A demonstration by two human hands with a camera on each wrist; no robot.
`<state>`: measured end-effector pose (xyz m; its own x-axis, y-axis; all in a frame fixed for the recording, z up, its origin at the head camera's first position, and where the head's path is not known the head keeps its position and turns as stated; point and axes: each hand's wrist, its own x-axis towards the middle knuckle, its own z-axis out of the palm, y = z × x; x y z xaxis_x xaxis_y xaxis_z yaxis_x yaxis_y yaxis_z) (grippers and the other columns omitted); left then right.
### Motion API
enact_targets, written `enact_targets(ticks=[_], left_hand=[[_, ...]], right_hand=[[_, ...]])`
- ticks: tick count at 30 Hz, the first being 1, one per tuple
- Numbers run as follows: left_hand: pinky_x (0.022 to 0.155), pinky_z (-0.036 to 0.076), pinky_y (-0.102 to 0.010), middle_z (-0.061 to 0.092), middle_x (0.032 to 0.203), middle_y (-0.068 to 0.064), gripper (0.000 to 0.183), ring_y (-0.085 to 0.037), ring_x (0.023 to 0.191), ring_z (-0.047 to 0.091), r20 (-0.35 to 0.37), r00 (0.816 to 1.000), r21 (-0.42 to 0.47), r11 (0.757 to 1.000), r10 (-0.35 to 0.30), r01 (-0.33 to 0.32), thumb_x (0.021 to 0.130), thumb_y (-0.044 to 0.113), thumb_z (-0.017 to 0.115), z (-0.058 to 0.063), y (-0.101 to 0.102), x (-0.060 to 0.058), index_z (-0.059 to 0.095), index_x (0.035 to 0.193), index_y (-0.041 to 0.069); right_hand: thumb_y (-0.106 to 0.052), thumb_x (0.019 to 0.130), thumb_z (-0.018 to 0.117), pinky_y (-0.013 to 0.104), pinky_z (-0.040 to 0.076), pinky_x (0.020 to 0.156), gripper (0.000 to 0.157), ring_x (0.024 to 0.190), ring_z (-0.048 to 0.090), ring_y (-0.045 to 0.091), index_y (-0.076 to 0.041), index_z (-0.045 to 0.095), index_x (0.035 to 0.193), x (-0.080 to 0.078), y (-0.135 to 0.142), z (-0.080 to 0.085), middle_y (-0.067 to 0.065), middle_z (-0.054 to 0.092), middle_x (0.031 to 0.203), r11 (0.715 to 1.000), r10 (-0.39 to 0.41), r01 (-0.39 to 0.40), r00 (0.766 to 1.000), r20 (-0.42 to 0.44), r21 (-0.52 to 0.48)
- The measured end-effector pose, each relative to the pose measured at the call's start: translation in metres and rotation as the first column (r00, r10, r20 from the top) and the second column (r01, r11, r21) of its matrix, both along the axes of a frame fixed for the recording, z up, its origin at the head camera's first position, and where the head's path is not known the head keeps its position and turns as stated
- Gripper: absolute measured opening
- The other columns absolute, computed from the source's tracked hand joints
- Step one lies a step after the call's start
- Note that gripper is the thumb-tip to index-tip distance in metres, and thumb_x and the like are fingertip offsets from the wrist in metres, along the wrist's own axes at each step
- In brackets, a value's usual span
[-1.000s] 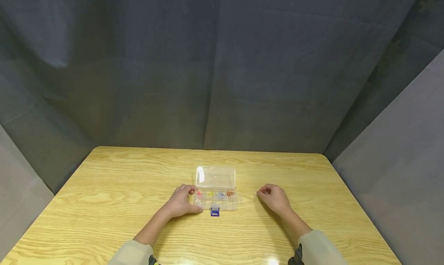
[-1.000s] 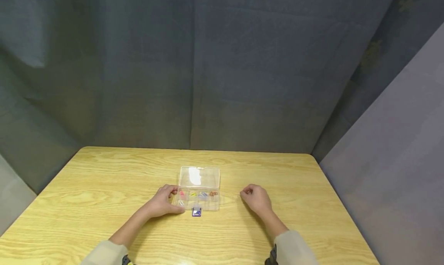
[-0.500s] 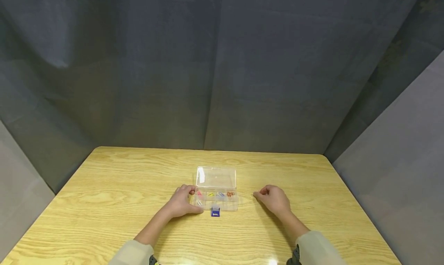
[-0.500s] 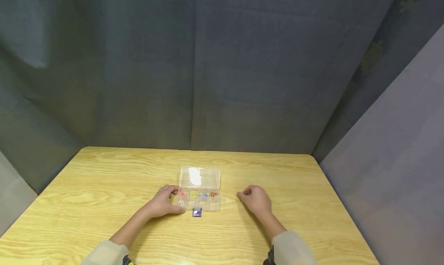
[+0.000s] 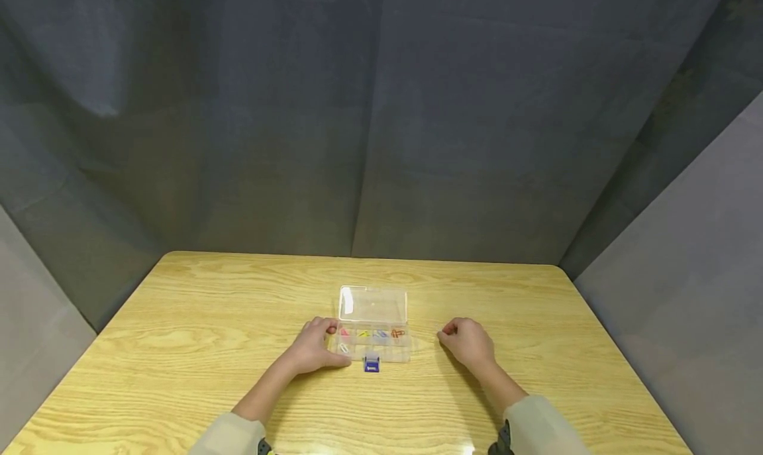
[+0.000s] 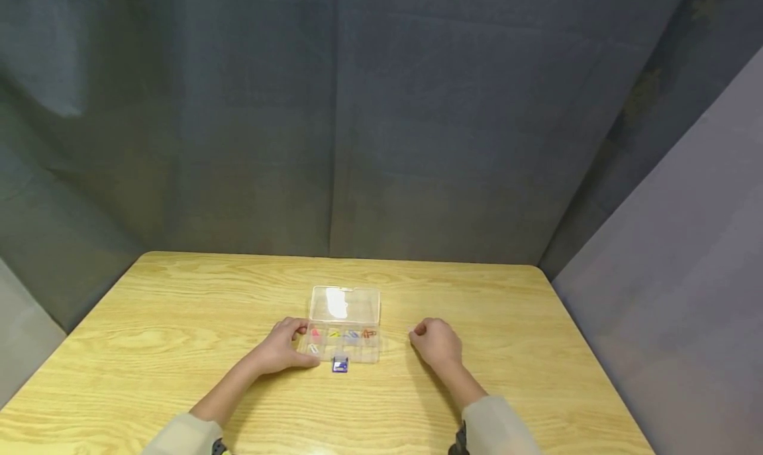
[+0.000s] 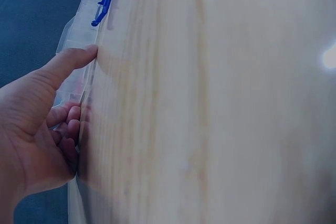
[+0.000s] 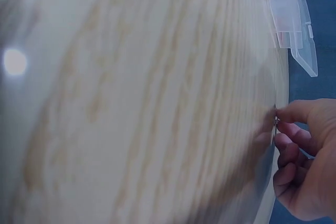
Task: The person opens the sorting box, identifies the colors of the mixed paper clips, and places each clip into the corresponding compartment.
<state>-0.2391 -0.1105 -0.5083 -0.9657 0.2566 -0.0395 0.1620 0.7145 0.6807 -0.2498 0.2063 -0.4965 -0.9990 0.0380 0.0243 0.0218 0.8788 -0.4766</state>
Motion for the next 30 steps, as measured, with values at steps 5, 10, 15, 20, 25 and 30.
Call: enact_targets(ticks=[5, 10, 15, 20, 25, 30], left_hand=[[0.084, 0.039, -0.037, 0.048, 0.103, 0.000, 0.076, -0.017, 0.098, 0.041, 0.008, 1.000, 0.007, 1.000, 0.001, -0.001, 0.058, 0.048, 0.076, 0.000, 0.000, 0.002, 0.049, 0.117, 0.008], [0.084, 0.039, -0.038, 0.047, 0.104, 0.000, 0.076, -0.018, 0.098, 0.041, 0.013, 1.000, 0.005, 1.000, -0.009, 0.009, 0.058, 0.047, 0.076, 0.000, 0.001, 0.003, 0.048, 0.118, 0.008], [0.084, 0.039, -0.037, 0.048, 0.104, 0.001, 0.077, -0.017, 0.099, 0.041, 0.011, 1.000, 0.000, 1.000, -0.007, 0.007, 0.058, 0.048, 0.076, 0.000, 0.001, 0.003, 0.048, 0.118, 0.008], [0.084, 0.039, -0.038, 0.047, 0.104, 0.000, 0.078, -0.017, 0.099, 0.041, 0.010, 1.000, 0.000, 1.000, -0.008, 0.008, 0.059, 0.048, 0.076, 0.002, 0.001, 0.003, 0.048, 0.119, 0.008], [0.084, 0.039, -0.037, 0.047, 0.104, 0.000, 0.075, -0.017, 0.098, 0.041, 0.016, 1.000, 0.006, 1.000, -0.004, 0.004, 0.059, 0.046, 0.076, 0.003, 0.001, 0.002, 0.048, 0.118, 0.009], [0.084, 0.038, -0.037, 0.048, 0.104, 0.001, 0.075, -0.017, 0.098, 0.041, 0.018, 1.000, 0.004, 1.000, 0.002, -0.002, 0.059, 0.046, 0.077, 0.003, 0.001, 0.002, 0.048, 0.117, 0.010]], right_hand=[[-0.027, 0.080, 0.059, 0.025, 0.039, 0.048, 0.016, 0.059, 0.051, 0.010, -0.013, 0.066, 0.082, 0.001, -0.001, 0.001, -0.002, 0.063, 0.075, 1.000, 0.018, -0.017, 1.000, -0.022, 0.023], [-0.025, 0.083, 0.057, 0.023, 0.038, 0.049, 0.018, 0.058, 0.049, 0.011, -0.010, 0.066, 0.082, 0.002, 0.001, -0.002, 0.001, 0.063, 0.075, 0.996, 0.003, -0.002, 1.000, 0.007, -0.092], [-0.022, 0.083, 0.058, 0.024, 0.038, 0.051, 0.018, 0.059, 0.048, 0.013, -0.006, 0.066, 0.083, 0.002, 0.005, -0.004, 0.004, 0.063, 0.076, 0.963, -0.021, 0.038, 0.997, 0.068, -0.266], [-0.024, 0.082, 0.059, 0.024, 0.041, 0.056, 0.022, 0.069, 0.051, 0.015, -0.004, 0.067, 0.085, 0.004, 0.004, -0.003, 0.006, 0.065, 0.083, 0.934, -0.029, 0.062, 0.995, 0.098, -0.352], [-0.028, 0.081, 0.061, 0.025, 0.042, 0.057, 0.025, 0.071, 0.053, 0.015, -0.005, 0.067, 0.085, 0.006, -0.001, 0.001, 0.006, 0.065, 0.081, 0.902, -0.041, 0.094, 0.990, 0.133, -0.420], [-0.027, 0.081, 0.061, 0.026, 0.041, 0.051, 0.023, 0.060, 0.049, 0.015, -0.005, 0.066, 0.085, 0.011, -0.009, 0.005, 0.008, 0.063, 0.079, 0.869, -0.036, 0.117, 0.984, 0.175, -0.481]])
